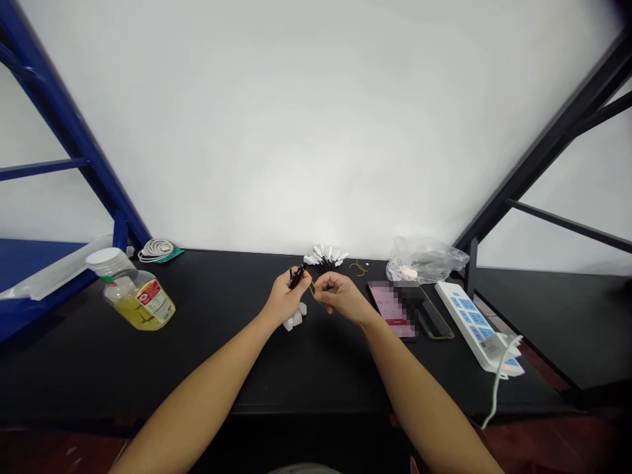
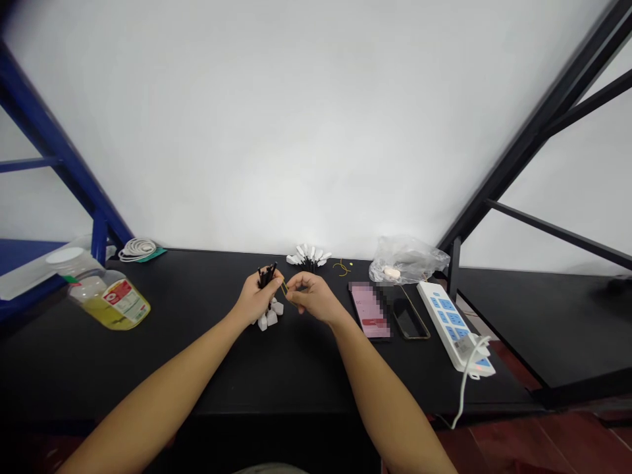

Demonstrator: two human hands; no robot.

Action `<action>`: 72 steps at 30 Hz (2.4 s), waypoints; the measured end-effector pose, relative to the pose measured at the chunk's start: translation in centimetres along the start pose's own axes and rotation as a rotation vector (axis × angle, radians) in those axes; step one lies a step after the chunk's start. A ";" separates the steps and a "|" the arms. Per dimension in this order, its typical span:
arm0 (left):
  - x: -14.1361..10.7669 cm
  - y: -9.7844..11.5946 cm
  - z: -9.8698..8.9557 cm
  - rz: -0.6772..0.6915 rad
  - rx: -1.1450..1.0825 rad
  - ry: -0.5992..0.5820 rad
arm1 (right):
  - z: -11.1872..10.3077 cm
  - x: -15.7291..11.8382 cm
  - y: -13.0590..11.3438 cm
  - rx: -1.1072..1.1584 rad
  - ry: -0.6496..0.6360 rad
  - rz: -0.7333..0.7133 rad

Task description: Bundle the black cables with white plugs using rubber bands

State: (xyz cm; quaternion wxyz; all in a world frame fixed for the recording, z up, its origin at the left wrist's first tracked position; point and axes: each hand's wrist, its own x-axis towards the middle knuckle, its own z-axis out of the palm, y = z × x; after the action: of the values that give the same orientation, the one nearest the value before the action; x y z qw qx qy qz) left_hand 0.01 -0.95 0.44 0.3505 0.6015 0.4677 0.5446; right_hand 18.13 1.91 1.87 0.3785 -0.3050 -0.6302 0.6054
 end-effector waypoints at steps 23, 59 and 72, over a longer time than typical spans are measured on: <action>-0.9 0.7 0.6 0.145 0.853 -0.191 | 2.5 -1.3 -0.5 0.188 0.120 -0.275; -0.6 0.4 0.8 0.036 0.616 -0.110 | 2.8 -0.4 1.3 -0.194 0.204 -0.216; 0.2 0.3 -1.1 0.067 0.699 -0.404 | 2.6 0.2 1.8 -0.081 0.271 -0.151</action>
State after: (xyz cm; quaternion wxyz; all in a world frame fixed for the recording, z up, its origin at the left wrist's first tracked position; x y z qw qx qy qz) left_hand -0.98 -0.95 1.00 0.1915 0.7944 0.5265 0.2347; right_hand 15.66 0.87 0.20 0.4920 -0.3506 -0.6184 0.5025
